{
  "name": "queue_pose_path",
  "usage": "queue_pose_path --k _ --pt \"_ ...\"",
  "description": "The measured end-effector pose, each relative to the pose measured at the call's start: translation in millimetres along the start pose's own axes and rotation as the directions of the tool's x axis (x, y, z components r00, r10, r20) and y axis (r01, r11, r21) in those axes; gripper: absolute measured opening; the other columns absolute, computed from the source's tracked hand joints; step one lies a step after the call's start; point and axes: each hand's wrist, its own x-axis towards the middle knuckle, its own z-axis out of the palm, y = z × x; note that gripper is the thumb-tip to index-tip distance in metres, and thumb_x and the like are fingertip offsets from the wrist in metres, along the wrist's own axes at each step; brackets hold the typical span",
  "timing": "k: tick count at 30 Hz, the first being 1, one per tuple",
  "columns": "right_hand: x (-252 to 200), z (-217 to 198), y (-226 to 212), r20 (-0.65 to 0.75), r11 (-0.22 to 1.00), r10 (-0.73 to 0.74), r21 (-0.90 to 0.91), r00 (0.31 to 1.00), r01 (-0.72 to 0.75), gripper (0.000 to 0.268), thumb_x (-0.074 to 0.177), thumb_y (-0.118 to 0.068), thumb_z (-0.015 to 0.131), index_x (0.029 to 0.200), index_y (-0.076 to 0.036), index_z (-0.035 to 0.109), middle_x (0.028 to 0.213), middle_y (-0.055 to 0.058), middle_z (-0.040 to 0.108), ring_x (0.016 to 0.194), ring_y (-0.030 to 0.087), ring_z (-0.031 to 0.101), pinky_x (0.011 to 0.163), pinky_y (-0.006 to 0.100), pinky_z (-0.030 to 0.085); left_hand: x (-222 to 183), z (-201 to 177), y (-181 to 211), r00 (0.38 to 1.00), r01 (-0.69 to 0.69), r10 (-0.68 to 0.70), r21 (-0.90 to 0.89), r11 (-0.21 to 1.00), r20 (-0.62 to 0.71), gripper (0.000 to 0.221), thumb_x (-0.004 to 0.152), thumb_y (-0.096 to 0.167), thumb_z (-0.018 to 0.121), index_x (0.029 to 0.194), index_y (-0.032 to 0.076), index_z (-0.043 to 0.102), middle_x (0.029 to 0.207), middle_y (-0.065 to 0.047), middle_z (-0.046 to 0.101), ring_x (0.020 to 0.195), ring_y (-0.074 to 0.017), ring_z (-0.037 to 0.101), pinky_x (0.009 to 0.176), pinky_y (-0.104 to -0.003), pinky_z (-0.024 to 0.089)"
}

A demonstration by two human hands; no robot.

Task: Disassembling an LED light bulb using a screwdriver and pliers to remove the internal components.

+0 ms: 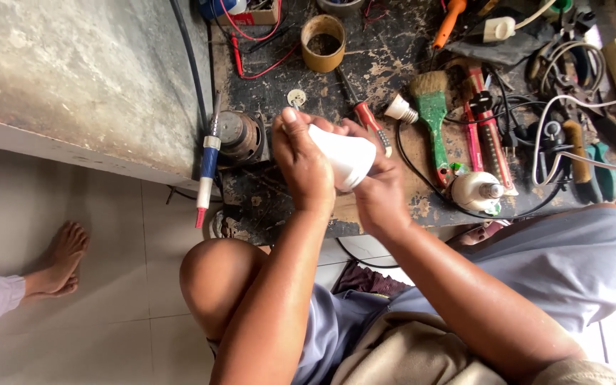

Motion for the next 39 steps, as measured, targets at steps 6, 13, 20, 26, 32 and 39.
queue_pose_path --k 6,13,20,26,32,39 --pt "0 -1 -12 -0.048 0.997 0.003 0.077 0.999 0.001 0.039 0.078 0.004 0.081 0.116 0.006 0.073 0.140 0.017 0.062 0.131 0.026 0.060 0.110 0.037 0.053 2 -6 -26 1.000 -0.016 0.015 0.005 1.000 0.024 0.039 0.111 0.035 0.039 0.086 0.006 0.052 0.069 -0.011 0.065 0.061 -0.0236 0.073 0.061 -0.037 0.066" --pt "2 -7 -30 0.064 0.958 -0.191 -0.207 0.979 0.201 0.028 0.082 0.003 0.081 0.109 0.003 0.074 0.143 0.021 0.058 0.138 0.034 0.057 0.115 0.042 0.048 -16 12 17 1.000 0.015 -0.014 -0.055 0.998 0.018 0.037 0.110 0.035 0.041 0.088 0.008 0.051 0.070 -0.010 0.065 0.060 -0.0228 0.073 0.059 -0.035 0.065" --pt "-12 3 -22 0.048 0.999 -0.035 0.000 0.998 0.035 0.035 0.080 -0.004 0.083 0.114 0.001 0.074 0.145 0.020 0.058 0.135 0.029 0.057 0.114 0.041 0.048 -17 -4 23 0.998 0.053 -0.050 -0.135 0.989 0.027 0.039 0.110 0.041 0.039 0.091 0.009 0.052 0.070 -0.008 0.062 0.063 -0.0212 0.072 0.065 -0.038 0.066" --pt "-11 6 -25 0.120 0.999 0.005 -0.033 0.993 -0.001 0.039 0.080 -0.005 0.082 0.117 0.002 0.074 0.146 0.017 0.057 0.130 0.023 0.057 0.109 0.039 0.051 -16 -11 31 0.990 -0.003 0.029 -0.174 0.985 0.142 0.042 0.110 0.045 0.035 0.094 0.008 0.050 0.072 -0.010 0.061 0.068 -0.0233 0.071 0.073 -0.043 0.065" --pt "-10 -15 -1 0.198 0.997 0.076 -0.030 0.977 -0.071 0.036 0.086 -0.006 0.077 0.120 0.005 0.073 0.140 0.017 0.061 0.121 0.024 0.061 0.105 0.044 0.052 -15 -20 34 0.959 0.002 0.069 -0.250 0.968 0.276 0.049 0.110 0.050 0.026 0.098 0.008 0.047 0.075 -0.010 0.061 0.074 -0.0227 0.071 0.077 -0.045 0.065" --pt "-15 5 -32 0.277 0.999 0.027 0.012 0.960 -0.032 0.033 0.092 -0.010 0.069 0.120 0.006 0.072 0.125 0.016 0.064 0.112 0.027 0.059 0.103 0.048 0.052 -20 -20 34 0.941 0.078 0.029 -0.300 0.951 0.336 0.048 0.110 0.050 0.025 0.100 0.008 0.046 0.075 -0.010 0.061 0.074 -0.0214 0.071 0.078 -0.046 0.066"
